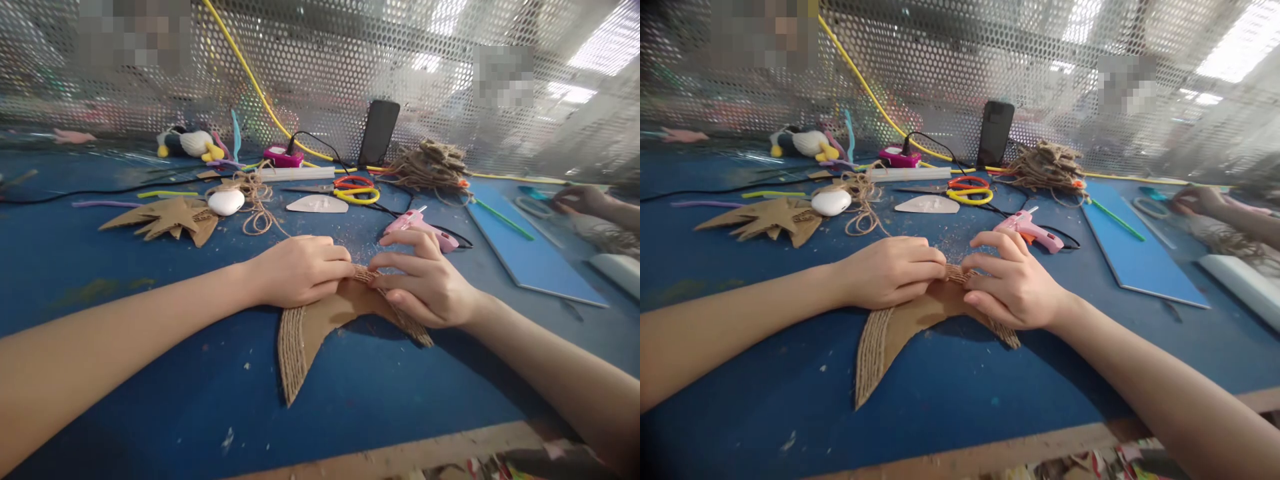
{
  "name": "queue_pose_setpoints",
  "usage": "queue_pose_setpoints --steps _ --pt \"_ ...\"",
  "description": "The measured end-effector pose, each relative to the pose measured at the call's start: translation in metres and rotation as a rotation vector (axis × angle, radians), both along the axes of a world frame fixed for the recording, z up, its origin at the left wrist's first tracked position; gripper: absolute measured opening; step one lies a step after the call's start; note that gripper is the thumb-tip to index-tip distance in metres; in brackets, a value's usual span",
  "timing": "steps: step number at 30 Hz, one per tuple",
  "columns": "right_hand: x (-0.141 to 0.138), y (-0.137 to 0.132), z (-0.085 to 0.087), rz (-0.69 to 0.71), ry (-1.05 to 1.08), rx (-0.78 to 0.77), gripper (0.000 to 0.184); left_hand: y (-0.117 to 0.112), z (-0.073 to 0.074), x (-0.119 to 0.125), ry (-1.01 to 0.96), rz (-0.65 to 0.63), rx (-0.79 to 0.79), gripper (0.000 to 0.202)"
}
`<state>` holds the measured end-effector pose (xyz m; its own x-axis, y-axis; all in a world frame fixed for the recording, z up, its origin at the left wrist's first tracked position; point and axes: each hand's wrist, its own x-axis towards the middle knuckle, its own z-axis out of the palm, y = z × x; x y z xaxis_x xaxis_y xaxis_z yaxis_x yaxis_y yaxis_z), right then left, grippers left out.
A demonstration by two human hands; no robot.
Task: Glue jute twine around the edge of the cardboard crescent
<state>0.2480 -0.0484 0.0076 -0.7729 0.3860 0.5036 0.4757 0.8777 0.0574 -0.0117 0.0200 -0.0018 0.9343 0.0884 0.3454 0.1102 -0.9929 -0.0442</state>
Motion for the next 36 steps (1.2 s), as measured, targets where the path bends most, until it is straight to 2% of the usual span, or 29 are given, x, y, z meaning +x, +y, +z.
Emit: queue_pose_setpoints --steps 4,7,9,11,14,23,30,36 --pt "0.001 0.001 0.0 -0.02 0.009 0.02 0.037 -0.002 0.001 0.001 -0.014 0.05 -0.068 0.023" --pt "0.004 0.001 0.003 -0.034 -0.007 0.032 0.036 -0.005 0.002 0.001 -0.057 0.197 -0.177 0.025" --pt "0.005 -0.001 0.005 -0.062 -0.04 0.028 0.046 -0.007 0.003 0.001 -0.066 0.312 -0.232 0.028" --pt "0.004 -0.003 0.007 -0.121 -0.085 -0.001 0.068 -0.008 0.003 0.001 -0.057 0.37 -0.259 0.03" --pt "-0.001 -0.008 0.005 -0.203 -0.155 -0.071 0.088 -0.007 0.003 0.0 -0.05 0.345 -0.284 0.03" --pt "0.0 -0.009 0.009 -0.238 -0.222 -0.14 0.06 -0.002 0.0 -0.002 -0.079 0.282 -0.374 0.029" --pt "0.001 -0.006 0.007 -0.215 -0.216 -0.207 0.059 -0.001 0.0 -0.001 -0.095 0.215 -0.333 0.011" --pt "0.003 -0.004 0.004 -0.175 -0.196 -0.225 0.061 0.0 -0.001 -0.001 -0.111 0.202 -0.333 0.009"
